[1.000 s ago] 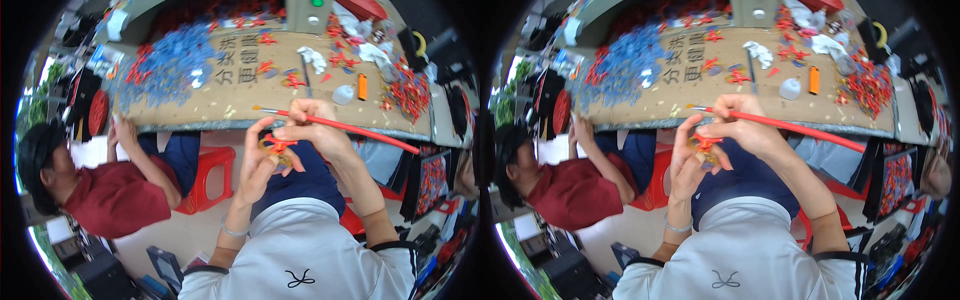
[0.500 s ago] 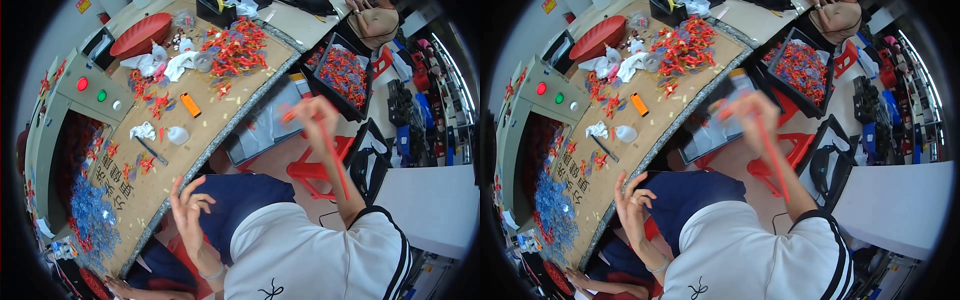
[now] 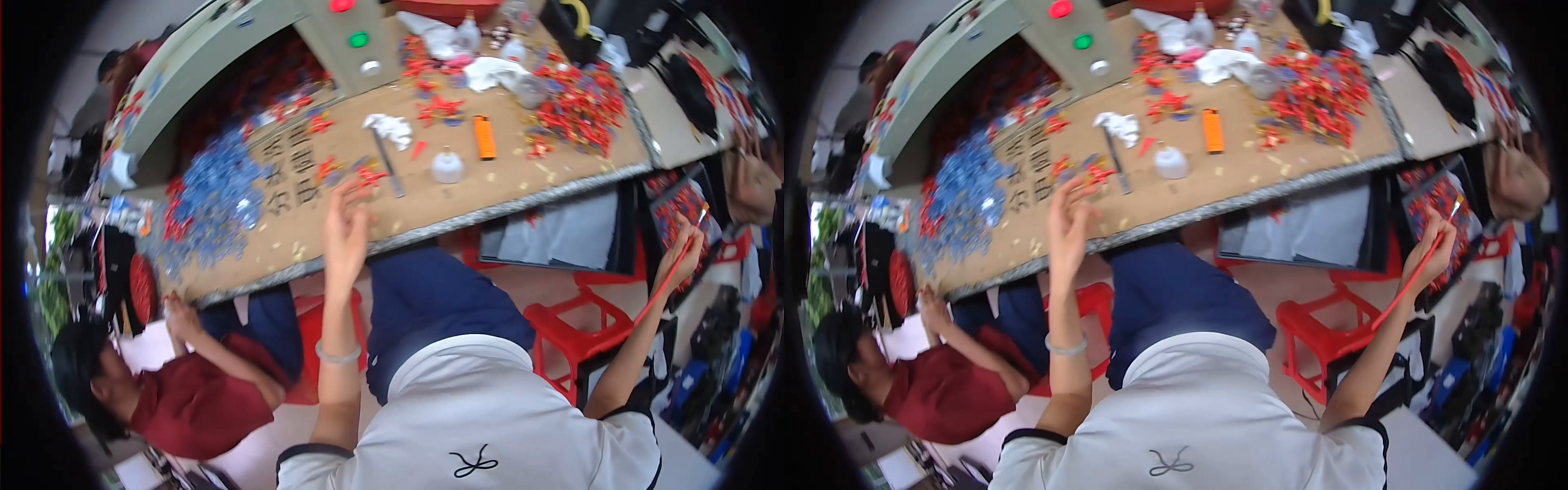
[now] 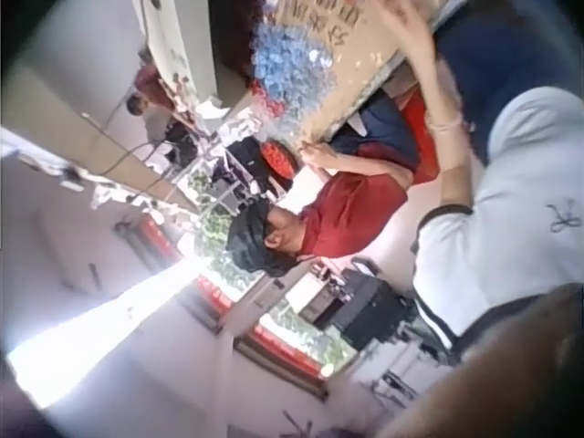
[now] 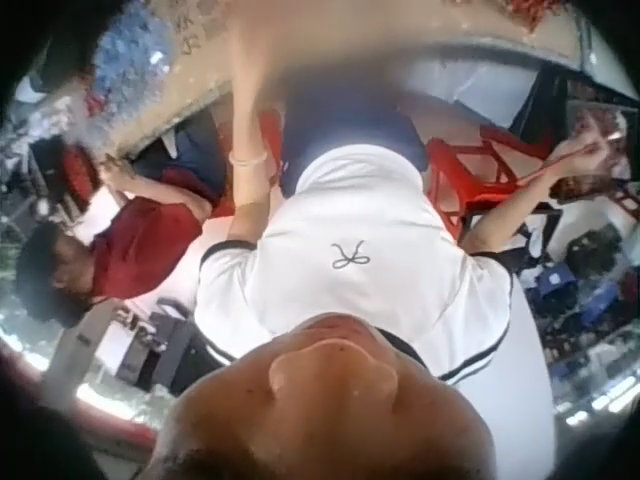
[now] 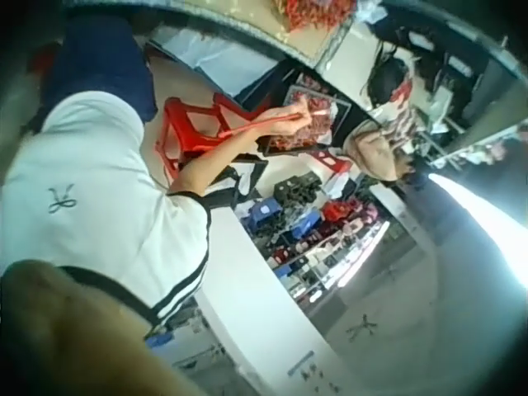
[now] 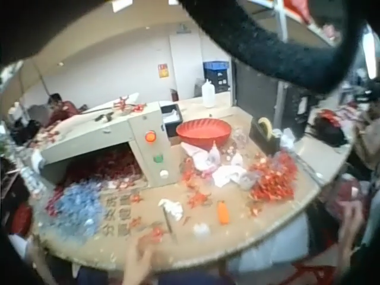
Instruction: The person assembles plastic figurines by applying glue using a paintbrush and a squeeze bottle and pressing the components together by hand.
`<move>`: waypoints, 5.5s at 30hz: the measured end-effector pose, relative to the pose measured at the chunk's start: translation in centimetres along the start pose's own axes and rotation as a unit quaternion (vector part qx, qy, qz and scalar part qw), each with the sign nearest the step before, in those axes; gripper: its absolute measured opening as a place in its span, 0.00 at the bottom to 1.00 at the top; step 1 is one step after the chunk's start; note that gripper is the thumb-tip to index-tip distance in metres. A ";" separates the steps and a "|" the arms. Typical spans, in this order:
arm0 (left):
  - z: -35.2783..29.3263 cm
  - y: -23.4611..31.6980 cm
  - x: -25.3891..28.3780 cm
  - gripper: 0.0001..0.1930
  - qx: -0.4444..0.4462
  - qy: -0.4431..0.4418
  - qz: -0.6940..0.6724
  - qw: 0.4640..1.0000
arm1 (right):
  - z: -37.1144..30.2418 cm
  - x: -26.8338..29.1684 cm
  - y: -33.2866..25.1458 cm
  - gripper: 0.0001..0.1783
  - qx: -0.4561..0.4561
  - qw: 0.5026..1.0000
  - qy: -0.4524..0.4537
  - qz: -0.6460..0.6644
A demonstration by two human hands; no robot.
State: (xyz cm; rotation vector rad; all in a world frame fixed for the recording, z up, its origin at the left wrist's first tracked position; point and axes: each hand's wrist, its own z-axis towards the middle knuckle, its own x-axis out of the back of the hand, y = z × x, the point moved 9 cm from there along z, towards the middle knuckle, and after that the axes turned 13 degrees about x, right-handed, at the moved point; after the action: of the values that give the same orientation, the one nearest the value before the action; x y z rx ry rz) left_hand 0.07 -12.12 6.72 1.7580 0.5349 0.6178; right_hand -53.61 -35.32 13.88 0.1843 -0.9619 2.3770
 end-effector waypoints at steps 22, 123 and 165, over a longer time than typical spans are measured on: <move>3.7 1.7 7.8 0.26 -0.126 0.200 0.292 0.927 | -5.6 -15.9 -20.2 0.09 -0.006 0.902 -0.231 0.366; -10.9 0.5 6.4 0.23 -0.068 0.087 -0.346 0.932 | -15.8 -25.8 -38.4 0.07 -0.056 0.791 -0.370 0.484; -12.2 -0.3 2.2 0.33 0.089 -0.303 -0.589 0.744 | -20.3 -30.4 -38.6 0.09 -0.185 0.467 -0.540 0.675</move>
State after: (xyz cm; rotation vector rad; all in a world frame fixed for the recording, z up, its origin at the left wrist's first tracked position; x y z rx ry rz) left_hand -6.24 -1.78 9.48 1.2924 1.0792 -0.9003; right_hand -5.50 -12.75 12.31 1.2969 -3.1748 2.9951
